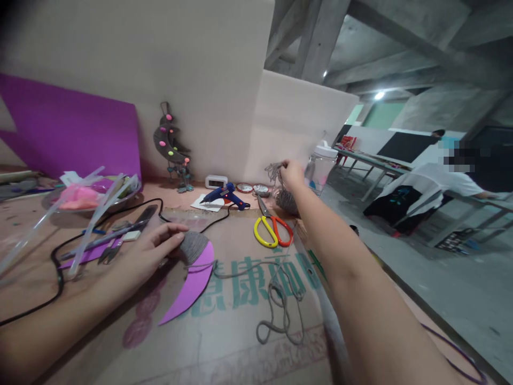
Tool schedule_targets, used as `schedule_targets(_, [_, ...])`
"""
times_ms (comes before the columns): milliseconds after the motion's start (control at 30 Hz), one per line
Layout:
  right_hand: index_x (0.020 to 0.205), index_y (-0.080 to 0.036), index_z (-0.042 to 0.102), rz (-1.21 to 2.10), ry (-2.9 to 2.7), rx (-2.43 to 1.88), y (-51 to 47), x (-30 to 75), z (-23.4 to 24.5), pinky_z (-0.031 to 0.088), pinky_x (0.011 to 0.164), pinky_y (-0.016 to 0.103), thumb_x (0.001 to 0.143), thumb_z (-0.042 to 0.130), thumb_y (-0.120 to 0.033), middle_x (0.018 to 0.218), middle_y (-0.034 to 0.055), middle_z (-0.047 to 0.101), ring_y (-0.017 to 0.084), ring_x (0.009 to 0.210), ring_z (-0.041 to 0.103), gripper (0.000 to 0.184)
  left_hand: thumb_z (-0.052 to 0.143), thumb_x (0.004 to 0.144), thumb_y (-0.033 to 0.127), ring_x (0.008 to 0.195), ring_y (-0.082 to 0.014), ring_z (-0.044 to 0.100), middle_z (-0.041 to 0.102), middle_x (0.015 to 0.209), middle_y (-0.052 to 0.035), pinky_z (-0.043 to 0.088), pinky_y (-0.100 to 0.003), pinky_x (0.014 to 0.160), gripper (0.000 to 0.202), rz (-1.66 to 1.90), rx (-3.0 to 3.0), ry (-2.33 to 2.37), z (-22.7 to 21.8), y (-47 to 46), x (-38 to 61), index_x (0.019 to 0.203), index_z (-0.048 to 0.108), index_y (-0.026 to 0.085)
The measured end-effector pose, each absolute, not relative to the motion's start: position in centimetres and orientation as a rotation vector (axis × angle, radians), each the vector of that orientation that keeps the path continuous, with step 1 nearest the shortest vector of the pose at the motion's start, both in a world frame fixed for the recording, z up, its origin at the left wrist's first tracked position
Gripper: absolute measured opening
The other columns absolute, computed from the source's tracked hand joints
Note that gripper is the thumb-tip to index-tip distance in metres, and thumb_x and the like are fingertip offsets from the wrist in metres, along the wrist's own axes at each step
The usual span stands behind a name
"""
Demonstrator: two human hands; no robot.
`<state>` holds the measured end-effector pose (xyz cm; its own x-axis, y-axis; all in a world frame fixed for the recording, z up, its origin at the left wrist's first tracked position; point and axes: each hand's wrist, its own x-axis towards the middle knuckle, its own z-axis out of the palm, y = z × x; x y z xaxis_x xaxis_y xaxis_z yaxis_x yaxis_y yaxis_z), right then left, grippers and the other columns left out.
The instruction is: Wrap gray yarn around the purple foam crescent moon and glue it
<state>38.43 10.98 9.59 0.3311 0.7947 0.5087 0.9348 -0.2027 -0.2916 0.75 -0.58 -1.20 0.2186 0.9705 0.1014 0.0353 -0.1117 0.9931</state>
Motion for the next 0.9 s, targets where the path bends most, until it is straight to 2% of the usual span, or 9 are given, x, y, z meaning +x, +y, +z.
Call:
schedule_targets(200, [0.116,-0.012,0.064,-0.464,-1.400,-1.627,11.5,36.9,14.6,0.049,0.092,0.033,0.084,0.042,-0.014,0.111,0.0114,0.070,0.021,0.104,0.064,0.039,0.063,0.079,0.044,0.081,-0.0200,0.062,0.068,0.092,-0.0036,0.045,-0.028,0.067,0.034,1.023,1.477,1.013,-1.3,-0.4,0.5,0.102,0.063,0.020])
schedule_targets(333, [0.111,-0.009,0.065,-0.375,-1.422,-1.360,11.6,35.1,16.1,0.050,0.090,0.032,0.082,0.041,-0.010,0.104,0.0113,0.071,0.019,0.100,0.066,0.038,0.061,0.080,0.044,0.081,-0.0203,0.061,0.066,0.091,-0.0030,0.045,-0.029,0.070,0.034,1.010,1.498,0.997,-1.1,-0.5,0.6,0.103,0.061,0.020])
schedule_targets(500, [0.128,-0.011,0.056,-0.211,-1.656,-1.716,11.2,32.0,13.9,0.050,0.090,0.030,0.087,0.033,-0.009,0.107,0.0116,0.070,0.019,0.102,0.065,0.047,0.061,0.080,0.042,0.079,-0.0204,0.061,0.066,0.088,-0.0037,0.045,-0.029,0.068,0.032,1.003,1.501,1.002,-0.9,-0.6,0.6,0.103,0.062,0.019])
schedule_targets(633, [0.120,-0.017,0.063,-0.156,-1.771,-1.847,11.0,31.3,10.3,0.046,0.094,0.031,0.085,0.045,-0.011,0.114,0.0086,0.070,0.021,0.108,0.063,0.041,0.062,0.077,0.042,0.078,-0.0207,0.062,0.067,0.088,-0.0041,0.046,-0.029,0.068,0.034,1.008,1.493,0.998,-1.0,-0.6,0.5,0.101,0.063,0.018])
schedule_targets(767, [0.109,-0.018,0.070,-0.010,-1.937,-1.975,10.6,31.7,8.3,0.049,0.087,0.028,0.073,0.058,-0.004,0.109,0.0092,0.072,0.022,0.099,0.066,0.041,0.062,0.077,0.042,0.078,-0.0200,0.062,0.067,0.089,-0.0037,0.046,-0.028,0.067,0.033,1.033,1.512,1.020,-1.0,-0.6,0.6,0.100,0.064,0.019])
schedule_targets(833, [0.115,-0.017,0.067,0.019,-1.967,-1.992,9.9,31.7,8.2,0.049,0.085,0.028,0.073,0.058,-0.004,0.114,0.0111,0.070,0.023,0.099,0.066,0.044,0.061,0.078,0.042,0.080,-0.0202,0.062,0.068,0.092,-0.0041,0.047,-0.029,0.069,0.033,1.032,1.515,1.008,-1.1,-0.6,0.6,0.101,0.064,0.019])
schedule_targets(900, [0.124,-0.018,0.060,0.000,-1.960,-1.967,8.9,31.3,8.5,0.048,0.087,0.027,0.081,0.052,-0.008,0.123,0.0114,0.066,0.022,0.106,0.063,0.045,0.060,0.079,0.042,0.082,-0.0207,0.063,0.068,0.094,-0.0050,0.047,-0.029,0.071,0.033,1.027,1.514,0.992,-1.1,-0.5,0.5,0.101,0.064,0.019])
